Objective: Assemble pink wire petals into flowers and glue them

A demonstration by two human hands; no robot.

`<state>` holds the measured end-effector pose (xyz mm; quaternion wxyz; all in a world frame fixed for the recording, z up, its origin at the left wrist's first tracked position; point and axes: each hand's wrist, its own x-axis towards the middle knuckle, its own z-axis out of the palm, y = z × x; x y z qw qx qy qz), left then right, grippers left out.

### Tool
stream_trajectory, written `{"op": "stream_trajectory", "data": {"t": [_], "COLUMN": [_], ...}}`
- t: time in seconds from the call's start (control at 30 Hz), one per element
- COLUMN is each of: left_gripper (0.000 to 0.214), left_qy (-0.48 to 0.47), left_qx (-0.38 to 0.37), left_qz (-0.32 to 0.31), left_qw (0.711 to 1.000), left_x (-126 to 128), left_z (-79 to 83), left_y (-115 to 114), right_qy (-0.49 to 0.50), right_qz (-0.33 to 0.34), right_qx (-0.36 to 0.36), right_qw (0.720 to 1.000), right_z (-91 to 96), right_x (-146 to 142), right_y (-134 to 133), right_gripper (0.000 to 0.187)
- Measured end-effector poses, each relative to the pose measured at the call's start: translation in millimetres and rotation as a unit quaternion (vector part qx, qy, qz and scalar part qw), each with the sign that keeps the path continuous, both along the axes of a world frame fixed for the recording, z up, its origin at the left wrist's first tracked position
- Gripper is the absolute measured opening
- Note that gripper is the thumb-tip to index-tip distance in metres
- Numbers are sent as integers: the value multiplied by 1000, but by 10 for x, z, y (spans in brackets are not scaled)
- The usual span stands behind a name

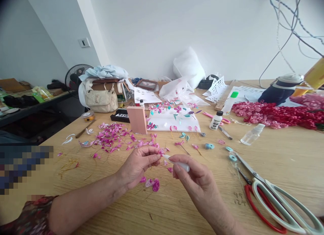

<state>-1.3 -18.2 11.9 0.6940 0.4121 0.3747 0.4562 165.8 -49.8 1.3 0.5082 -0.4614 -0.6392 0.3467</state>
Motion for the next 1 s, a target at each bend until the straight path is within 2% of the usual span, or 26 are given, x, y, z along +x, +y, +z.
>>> {"op": "stream_trajectory", "data": {"t": [0.13, 0.3, 0.43, 0.53, 0.7, 0.87, 1.0], "left_gripper": [18, 14, 15, 15, 18, 14, 13], "left_qy": [27, 59, 65, 69, 71, 71, 70], "left_qx": [15, 43, 55, 69, 71, 61, 57], "left_qz": [13, 24, 24, 26, 34, 22, 16], "left_qw": [999, 997, 996, 995, 994, 995, 996], "left_x": [8, 22, 30, 26, 22, 28, 23], "left_z": [-8, -4, -5, -14, -38, -19, 1], "left_y": [8, 19, 26, 33, 45, 24, 10], "right_qy": [-82, -199, -235, -249, -259, -270, -282], "right_qz": [-3, -59, -44, -42, -81, -48, -60], "right_qx": [46, 155, 207, 222, 233, 232, 226], "right_qw": [996, 966, 949, 942, 934, 933, 930], "right_z": [29, 54, 63, 72, 100, 71, 42], "right_x": [-24, -59, -110, -116, -59, -73, -89], "right_y": [-15, -22, -40, -54, -64, -41, -47], "right_gripper": [15, 14, 18, 18, 13, 12, 13]}}
